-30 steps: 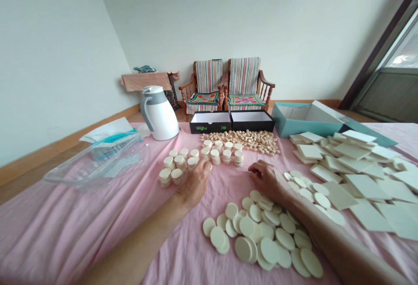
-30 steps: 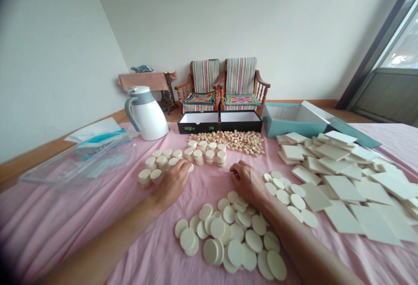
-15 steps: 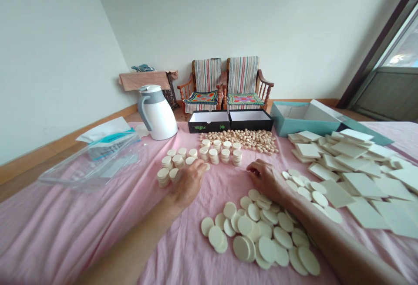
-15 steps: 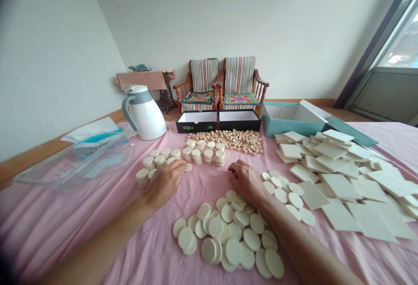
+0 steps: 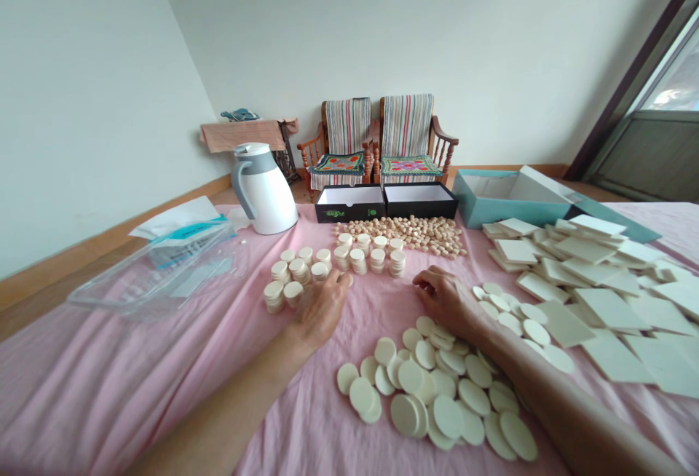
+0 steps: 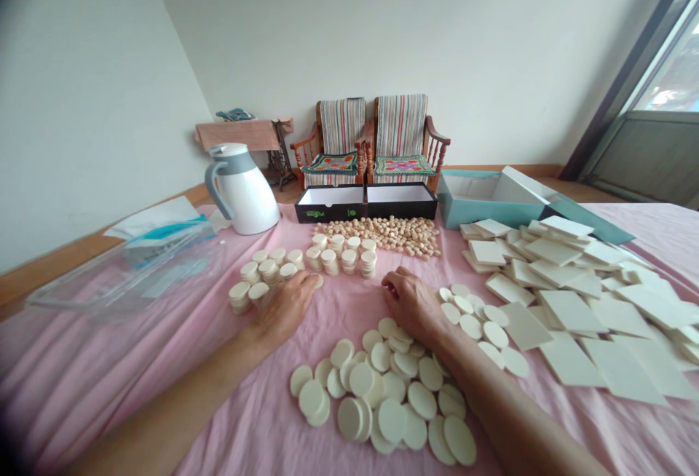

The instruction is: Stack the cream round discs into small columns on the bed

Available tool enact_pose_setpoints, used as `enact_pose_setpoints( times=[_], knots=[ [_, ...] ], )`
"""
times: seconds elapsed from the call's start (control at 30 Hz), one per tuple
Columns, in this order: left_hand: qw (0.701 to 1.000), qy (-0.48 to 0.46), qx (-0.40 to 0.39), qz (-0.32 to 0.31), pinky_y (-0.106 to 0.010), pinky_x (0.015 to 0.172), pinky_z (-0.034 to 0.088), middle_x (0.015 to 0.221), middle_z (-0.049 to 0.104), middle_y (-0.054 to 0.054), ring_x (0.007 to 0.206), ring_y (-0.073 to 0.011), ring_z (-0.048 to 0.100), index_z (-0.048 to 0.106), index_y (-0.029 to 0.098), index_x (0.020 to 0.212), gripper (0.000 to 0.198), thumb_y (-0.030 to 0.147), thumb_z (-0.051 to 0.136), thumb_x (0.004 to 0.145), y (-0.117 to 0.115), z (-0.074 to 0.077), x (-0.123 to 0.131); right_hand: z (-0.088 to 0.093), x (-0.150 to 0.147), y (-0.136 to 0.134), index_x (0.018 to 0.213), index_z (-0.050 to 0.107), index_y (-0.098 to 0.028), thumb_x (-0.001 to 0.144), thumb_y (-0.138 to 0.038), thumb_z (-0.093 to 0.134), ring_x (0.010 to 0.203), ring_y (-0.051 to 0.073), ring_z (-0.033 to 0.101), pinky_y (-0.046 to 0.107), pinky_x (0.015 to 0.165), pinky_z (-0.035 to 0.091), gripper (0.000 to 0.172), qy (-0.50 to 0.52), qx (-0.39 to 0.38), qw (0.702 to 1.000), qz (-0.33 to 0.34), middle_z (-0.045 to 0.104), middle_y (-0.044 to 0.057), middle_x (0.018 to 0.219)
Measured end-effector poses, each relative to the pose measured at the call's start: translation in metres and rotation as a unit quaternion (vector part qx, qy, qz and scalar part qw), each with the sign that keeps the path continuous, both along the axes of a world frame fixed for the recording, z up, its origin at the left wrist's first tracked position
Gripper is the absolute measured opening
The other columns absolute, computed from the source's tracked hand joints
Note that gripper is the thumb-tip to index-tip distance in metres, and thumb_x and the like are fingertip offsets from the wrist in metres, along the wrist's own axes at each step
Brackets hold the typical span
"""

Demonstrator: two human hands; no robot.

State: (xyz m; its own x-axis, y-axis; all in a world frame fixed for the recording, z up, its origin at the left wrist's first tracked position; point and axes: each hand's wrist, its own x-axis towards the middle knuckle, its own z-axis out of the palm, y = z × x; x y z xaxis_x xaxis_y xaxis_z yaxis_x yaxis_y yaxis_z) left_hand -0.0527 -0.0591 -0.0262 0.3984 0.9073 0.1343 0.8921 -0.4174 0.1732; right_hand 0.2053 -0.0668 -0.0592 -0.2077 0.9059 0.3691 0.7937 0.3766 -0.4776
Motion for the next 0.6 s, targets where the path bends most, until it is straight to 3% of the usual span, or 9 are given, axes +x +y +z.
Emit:
enact_pose_setpoints(
  times=[0.13, 0.3, 0.43, 0.6],
  knots=[
    [0.999, 0.028, 0.046, -0.005, -0.027, 0.071, 0.043, 0.094, 0.056, -0.007, 0.080, -0.0161, 0.055, 0.055, 0.017, 0.089, 0.020, 0.014, 0.035, 0.089, 0.002, -0.006, 0.000, 0.001, -0.001, -0.001, 0.085, 0.062, -0.017, 0.077, -0.013, 0.047, 0.067, 0.013, 0.054, 0.024, 0.062, 0.041, 0.017, 0.000, -0.001, 1.000, 0.002, 0.058, 0.004, 0.080],
    [0.997, 0.020, 0.080, 0.007, -0.028, 0.071, 0.042, 0.090, 0.061, -0.007, 0.082, -0.0186, 0.058, 0.056, 0.017, 0.090, 0.019, 0.025, 0.038, 0.091, -0.005, 0.003, -0.001, 0.001, 0.000, -0.001, 0.084, 0.062, -0.017, 0.077, -0.013, 0.048, 0.066, 0.013, 0.054, 0.024, 0.063, 0.042, 0.017, 0.002, 0.000, 1.000, -0.002, 0.058, 0.003, 0.079],
    [0.996, 0.015, 0.065, 0.053, -0.028, 0.062, 0.041, 0.080, 0.065, -0.006, 0.075, -0.0205, 0.062, 0.054, 0.020, 0.104, 0.022, 0.031, 0.044, 0.088, -0.014, 0.009, -0.004, 0.006, -0.002, -0.002, 0.087, 0.064, -0.017, 0.078, -0.014, 0.047, 0.069, 0.013, 0.056, 0.025, 0.065, 0.044, 0.019, 0.013, 0.019, 1.000, 0.008, 0.060, 0.005, 0.081],
    [0.998, 0.013, 0.019, 0.063, -0.027, 0.063, 0.041, 0.082, 0.068, -0.007, 0.079, -0.0219, 0.064, 0.046, 0.019, 0.119, 0.036, 0.033, 0.047, 0.085, -0.018, 0.005, -0.006, 0.025, -0.025, -0.011, 0.092, 0.066, -0.016, 0.079, -0.016, 0.048, 0.067, 0.012, 0.057, 0.023, 0.063, 0.045, 0.023, 0.025, 0.005, 0.998, 0.053, 0.063, 0.006, 0.084]
  ],
)
